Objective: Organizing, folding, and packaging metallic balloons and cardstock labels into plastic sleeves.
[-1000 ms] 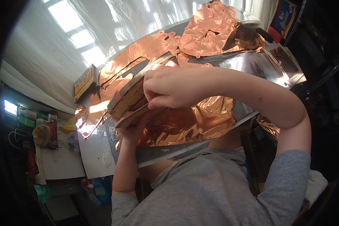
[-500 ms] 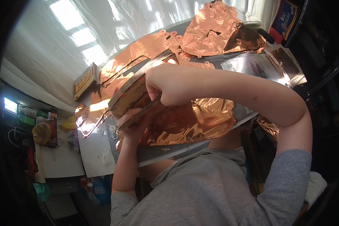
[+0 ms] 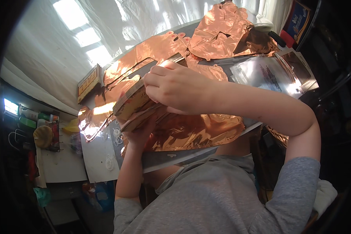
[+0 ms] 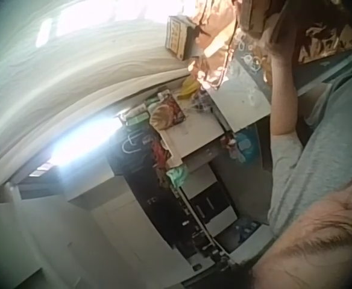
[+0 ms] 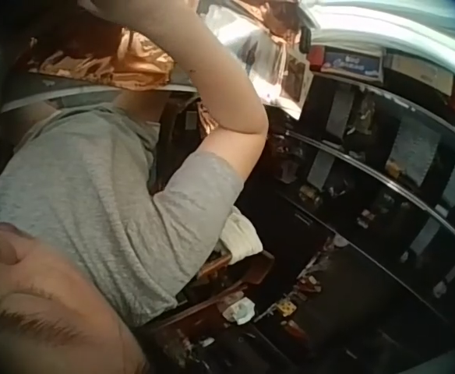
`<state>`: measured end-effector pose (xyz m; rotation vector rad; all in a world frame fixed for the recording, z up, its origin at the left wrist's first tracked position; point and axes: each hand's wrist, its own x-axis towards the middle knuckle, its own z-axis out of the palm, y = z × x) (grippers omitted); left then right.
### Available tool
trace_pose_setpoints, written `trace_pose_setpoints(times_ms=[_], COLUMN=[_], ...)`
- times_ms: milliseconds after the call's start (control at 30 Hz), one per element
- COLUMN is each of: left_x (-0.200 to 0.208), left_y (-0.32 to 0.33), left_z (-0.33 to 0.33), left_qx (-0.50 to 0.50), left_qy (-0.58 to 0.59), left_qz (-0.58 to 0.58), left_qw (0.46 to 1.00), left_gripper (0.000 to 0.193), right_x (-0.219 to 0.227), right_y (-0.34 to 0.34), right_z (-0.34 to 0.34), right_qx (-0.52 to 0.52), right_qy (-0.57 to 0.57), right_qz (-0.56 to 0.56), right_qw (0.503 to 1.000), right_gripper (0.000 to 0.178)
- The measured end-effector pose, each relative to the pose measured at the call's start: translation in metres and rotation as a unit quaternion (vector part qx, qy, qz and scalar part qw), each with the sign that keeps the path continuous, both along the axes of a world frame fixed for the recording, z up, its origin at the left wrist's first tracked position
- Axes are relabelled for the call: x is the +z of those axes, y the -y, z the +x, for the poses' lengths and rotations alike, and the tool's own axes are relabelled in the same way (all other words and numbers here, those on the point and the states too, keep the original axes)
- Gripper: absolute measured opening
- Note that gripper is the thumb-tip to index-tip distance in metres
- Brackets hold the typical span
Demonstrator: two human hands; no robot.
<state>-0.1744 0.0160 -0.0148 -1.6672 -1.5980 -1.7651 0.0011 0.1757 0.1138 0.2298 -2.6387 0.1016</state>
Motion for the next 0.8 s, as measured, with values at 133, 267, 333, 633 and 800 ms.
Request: trace_pose_setpoints(times_ms=[133,267,333,633,800], left_x=[0.003,0.004,0.004,0.002,0.003], left_y=[-0.001,0.001,0.002,0.004,0.003], left_z=[0.002,0.002,0.002,0.000,0.000], left_qx=[-0.002,-0.025,-0.021,-0.010,-0.019], left_qy=[0.024,0.053,0.033,0.062,0.087], left_qz=[-0.018,-0.054,-0.042,-0.075,-0.086], left_qw=[1.000,0.997,0.998,0.995,0.992], left_gripper=[0.027,0.029,0.030,0.026,0.025], right_x=[-0.011,-0.006,0.006,0.002,-0.005], right_y=[-0.004,-0.010,-0.012,-0.022,-0.016], right_z=[-0.004,-0.006,-0.004,-0.003,-0.004], right_qx=[0.004,0.049,0.074,0.149,0.114], right_qy=[-0.014,-0.012,0.012,-0.108,-0.150], right_qz=[0.091,0.137,0.087,0.106,0.132], right_qw=[0.996,0.989,0.993,0.977,0.973], right_gripper=[0.032,0.034,0.034,0.027,0.026])
